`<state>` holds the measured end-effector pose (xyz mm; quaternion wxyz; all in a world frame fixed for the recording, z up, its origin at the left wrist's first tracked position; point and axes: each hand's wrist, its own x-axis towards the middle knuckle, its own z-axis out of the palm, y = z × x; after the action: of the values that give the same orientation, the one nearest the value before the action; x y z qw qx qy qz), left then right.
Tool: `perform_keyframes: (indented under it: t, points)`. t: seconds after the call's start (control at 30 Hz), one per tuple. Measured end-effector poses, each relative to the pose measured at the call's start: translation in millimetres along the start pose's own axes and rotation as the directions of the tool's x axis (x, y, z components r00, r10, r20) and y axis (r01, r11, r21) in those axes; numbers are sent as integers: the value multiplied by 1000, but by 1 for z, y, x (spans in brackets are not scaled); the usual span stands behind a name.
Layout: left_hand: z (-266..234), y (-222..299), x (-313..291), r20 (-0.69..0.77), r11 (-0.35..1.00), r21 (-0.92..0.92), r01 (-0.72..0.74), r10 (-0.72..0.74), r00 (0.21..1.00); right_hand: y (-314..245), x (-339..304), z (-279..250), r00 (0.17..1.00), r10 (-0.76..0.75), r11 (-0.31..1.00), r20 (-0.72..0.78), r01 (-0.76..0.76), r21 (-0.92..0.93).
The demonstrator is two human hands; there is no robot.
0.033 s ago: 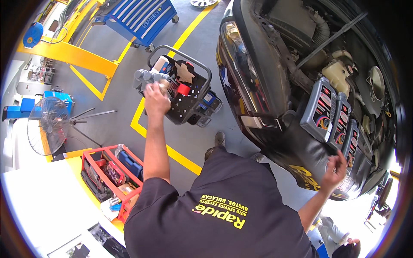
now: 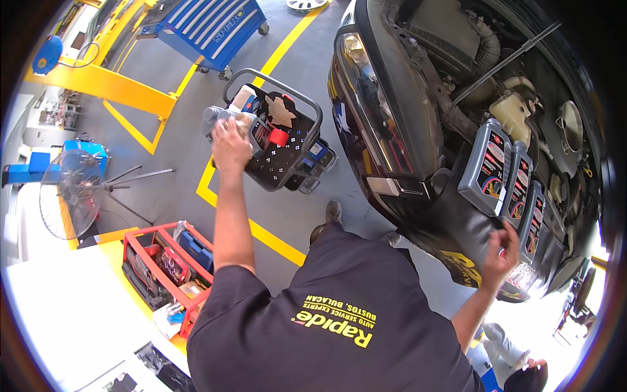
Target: The person retrieves a metal funnel from a truck, wipes it with a cloth, and places it into the engine oil fill port of a car. Then the person repeatedly picks up sealed motor oil bottles from a cart, wipes each bottle with a cloth, and places them on the car's hood. The person does not open any bottles or pour oil during the clip.
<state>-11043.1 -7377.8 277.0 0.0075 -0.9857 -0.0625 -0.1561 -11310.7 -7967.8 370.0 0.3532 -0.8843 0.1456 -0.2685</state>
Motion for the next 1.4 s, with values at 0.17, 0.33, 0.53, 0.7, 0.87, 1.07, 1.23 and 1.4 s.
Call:
perform_keyframes:
  t: [0.17,0.33,0.53,0.7,0.87,1.07,1.23,1.4]
  points:
    - [42,-33,66,403,937,-110,-331,347,847,-100,4,91,965,-101,994,241,88,64]
    - [64,-33,51,339,840,-51,-540,523,782,-144,7,169,745,-202,978,636,113,177]
    - [49,-53,32,100,795,-188,-577,599,794,-162,-13,275,568,-419,907,708,231,351]
    - [0,-40,15,9,805,-301,-510,538,843,-169,-32,367,523,-462,876,716,146,459]
    - [-100,-3,0,14,823,-231,-520,537,844,-194,-69,439,548,-632,756,547,282,591]
    - [-248,81,-3,94,891,-140,-432,446,890,-260,-58,410,857,-515,563,-1,339,753]
    - [-281,85,-3,-466,619,-283,-733,580,669,-225,2,293,871,-480,255,-107,255,933]
    - [-199,78,23,-131,491,-821,-291,334,933,-80,52,58,973,150,289,176,-213,933]
